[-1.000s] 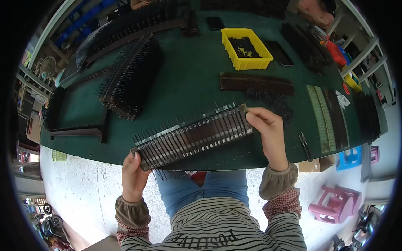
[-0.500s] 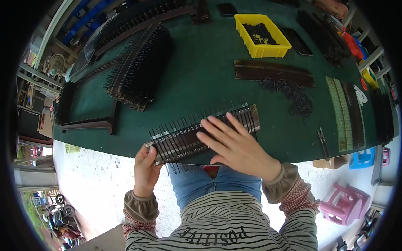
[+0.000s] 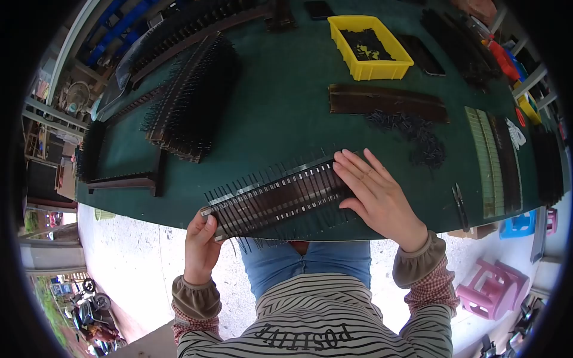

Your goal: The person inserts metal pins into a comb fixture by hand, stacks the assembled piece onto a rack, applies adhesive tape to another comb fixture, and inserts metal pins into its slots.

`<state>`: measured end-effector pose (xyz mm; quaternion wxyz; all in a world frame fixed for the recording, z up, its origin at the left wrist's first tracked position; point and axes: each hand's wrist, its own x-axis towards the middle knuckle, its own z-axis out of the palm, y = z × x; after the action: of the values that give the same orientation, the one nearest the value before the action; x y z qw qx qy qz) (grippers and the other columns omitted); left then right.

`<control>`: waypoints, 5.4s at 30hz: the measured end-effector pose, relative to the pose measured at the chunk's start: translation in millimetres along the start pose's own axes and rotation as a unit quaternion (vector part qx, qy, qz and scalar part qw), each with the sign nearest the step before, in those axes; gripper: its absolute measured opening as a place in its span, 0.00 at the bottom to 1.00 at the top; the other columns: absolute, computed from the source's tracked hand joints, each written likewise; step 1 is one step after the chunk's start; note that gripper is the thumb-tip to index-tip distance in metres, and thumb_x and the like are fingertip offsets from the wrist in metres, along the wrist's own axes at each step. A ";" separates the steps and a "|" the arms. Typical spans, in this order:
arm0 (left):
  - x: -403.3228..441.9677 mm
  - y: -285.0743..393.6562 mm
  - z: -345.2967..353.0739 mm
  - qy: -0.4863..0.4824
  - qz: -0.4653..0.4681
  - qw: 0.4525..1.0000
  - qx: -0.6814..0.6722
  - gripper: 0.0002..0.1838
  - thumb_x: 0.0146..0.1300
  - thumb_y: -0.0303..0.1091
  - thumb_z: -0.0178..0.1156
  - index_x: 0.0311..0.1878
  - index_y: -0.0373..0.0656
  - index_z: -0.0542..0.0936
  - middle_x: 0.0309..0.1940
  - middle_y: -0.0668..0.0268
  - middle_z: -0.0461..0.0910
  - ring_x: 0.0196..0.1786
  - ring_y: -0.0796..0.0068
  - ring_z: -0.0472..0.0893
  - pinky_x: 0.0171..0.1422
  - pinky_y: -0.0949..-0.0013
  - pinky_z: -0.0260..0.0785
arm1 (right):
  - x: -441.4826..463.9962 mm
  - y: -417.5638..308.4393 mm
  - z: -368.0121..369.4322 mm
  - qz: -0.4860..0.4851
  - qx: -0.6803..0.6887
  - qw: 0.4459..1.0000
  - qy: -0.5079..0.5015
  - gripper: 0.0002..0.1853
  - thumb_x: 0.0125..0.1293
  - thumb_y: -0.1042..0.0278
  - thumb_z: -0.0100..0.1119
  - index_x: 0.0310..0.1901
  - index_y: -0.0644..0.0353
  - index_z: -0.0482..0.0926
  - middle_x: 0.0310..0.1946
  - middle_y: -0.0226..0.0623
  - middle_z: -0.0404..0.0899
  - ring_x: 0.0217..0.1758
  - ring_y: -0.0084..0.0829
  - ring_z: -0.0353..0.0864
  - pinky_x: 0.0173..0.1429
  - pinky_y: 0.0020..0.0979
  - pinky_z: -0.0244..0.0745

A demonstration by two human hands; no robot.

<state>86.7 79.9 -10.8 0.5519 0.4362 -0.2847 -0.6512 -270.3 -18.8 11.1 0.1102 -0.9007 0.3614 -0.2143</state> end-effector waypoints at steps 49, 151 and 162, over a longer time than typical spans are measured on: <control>91.9 307.2 -450.5 0.472 0.459 0.732 0.178 0.08 0.74 0.24 0.59 0.51 0.33 0.83 0.41 0.66 0.87 0.42 0.78 0.82 0.51 0.72 0.73 | 7.3 0.4 5.5 0.169 -0.164 0.971 0.038 0.13 0.77 0.72 0.58 0.59 0.65 0.81 0.58 0.51 0.78 0.61 0.50 0.78 0.67 0.46 0.74; -16.7 24.2 46.1 0.081 0.053 0.994 0.053 0.07 0.78 0.33 0.54 0.43 0.39 0.74 0.33 0.57 0.84 0.22 0.74 0.74 0.28 0.73 0.65 | -12.1 10.2 11.0 0.166 0.035 0.980 0.102 0.15 0.63 0.78 0.65 0.52 0.62 0.81 0.63 0.43 0.74 0.67 0.50 0.72 0.69 0.46 0.70; -44.8 -78.7 56.3 0.162 -0.047 0.979 0.113 0.10 0.79 0.32 0.55 0.41 0.37 0.77 0.35 0.58 0.84 0.27 0.76 0.78 0.34 0.73 0.71 | -12.4 10.3 15.2 0.167 -0.012 0.982 0.082 0.16 0.66 0.78 0.63 0.55 0.61 0.80 0.64 0.42 0.74 0.68 0.48 0.72 0.69 0.45 0.71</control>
<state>0.5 135.0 -40.8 0.5067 0.6081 -0.2427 -0.5609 -277.5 -16.8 -9.8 0.1036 -0.8083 0.5172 -0.2617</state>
